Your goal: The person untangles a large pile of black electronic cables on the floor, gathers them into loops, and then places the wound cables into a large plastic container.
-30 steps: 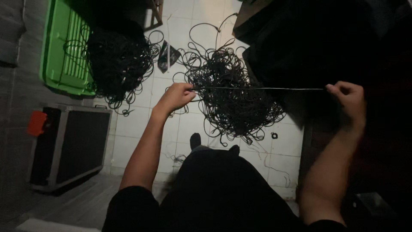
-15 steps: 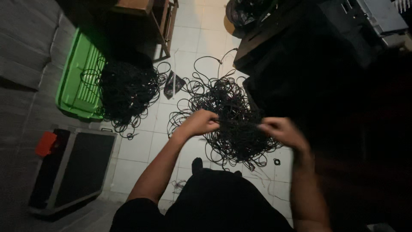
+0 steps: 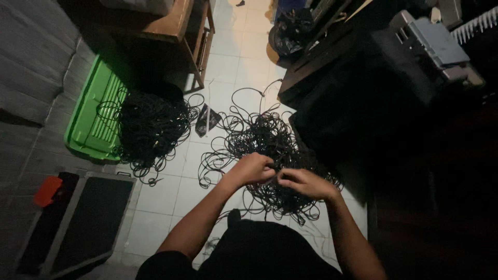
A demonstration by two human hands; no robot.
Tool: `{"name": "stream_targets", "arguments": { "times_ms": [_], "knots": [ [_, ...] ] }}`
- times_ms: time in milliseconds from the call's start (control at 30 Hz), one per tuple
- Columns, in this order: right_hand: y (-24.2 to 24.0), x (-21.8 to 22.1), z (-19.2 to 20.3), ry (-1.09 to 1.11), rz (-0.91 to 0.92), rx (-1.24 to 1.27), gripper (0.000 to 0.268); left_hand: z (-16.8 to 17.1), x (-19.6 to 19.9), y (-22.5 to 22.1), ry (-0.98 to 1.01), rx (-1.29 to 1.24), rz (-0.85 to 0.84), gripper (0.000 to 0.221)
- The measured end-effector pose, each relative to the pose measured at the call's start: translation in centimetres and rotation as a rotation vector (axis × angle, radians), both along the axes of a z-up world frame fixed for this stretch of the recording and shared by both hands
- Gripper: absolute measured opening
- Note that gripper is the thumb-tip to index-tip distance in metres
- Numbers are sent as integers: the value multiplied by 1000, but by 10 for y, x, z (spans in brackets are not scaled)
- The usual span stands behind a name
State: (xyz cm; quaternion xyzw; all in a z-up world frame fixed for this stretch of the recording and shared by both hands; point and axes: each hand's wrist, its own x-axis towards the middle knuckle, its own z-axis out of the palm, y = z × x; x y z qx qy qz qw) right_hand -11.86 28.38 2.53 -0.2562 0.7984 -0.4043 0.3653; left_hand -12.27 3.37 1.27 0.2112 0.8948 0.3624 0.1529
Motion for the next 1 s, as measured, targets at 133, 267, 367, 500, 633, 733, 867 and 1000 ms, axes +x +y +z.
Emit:
{"name": "stream_targets", "arguments": {
  "times_ms": [133,267,367,500,633,733,867,1000],
  "knots": [
    [3,2,15,296,-114,-20,35,8,4,-23,-16,45,48,17],
    [-16,0,8,57,-120,-13,42,4,9,-15,-181,157,-79,14],
    [-15,-3,-3,107,-70,-84,34,-1,5,-14,-35,175,-47,18],
    [58,-17,-7,19,-437,-4,30,-5,0,-44,-103,92,85,14],
    [161,-38,2,174,-761,-50,28,4,3,-82,8,57,285,16],
    [184,-35,8,305,-873,-20,25,13,9,-80,4,115,388,16],
    [119,-22,10,543,-563,177,44,19,9,-36,-31,211,210,15],
    [12,-6,0,199,-49,-166,44,15,-1,3,-112,151,-40,13]
  ]
}}
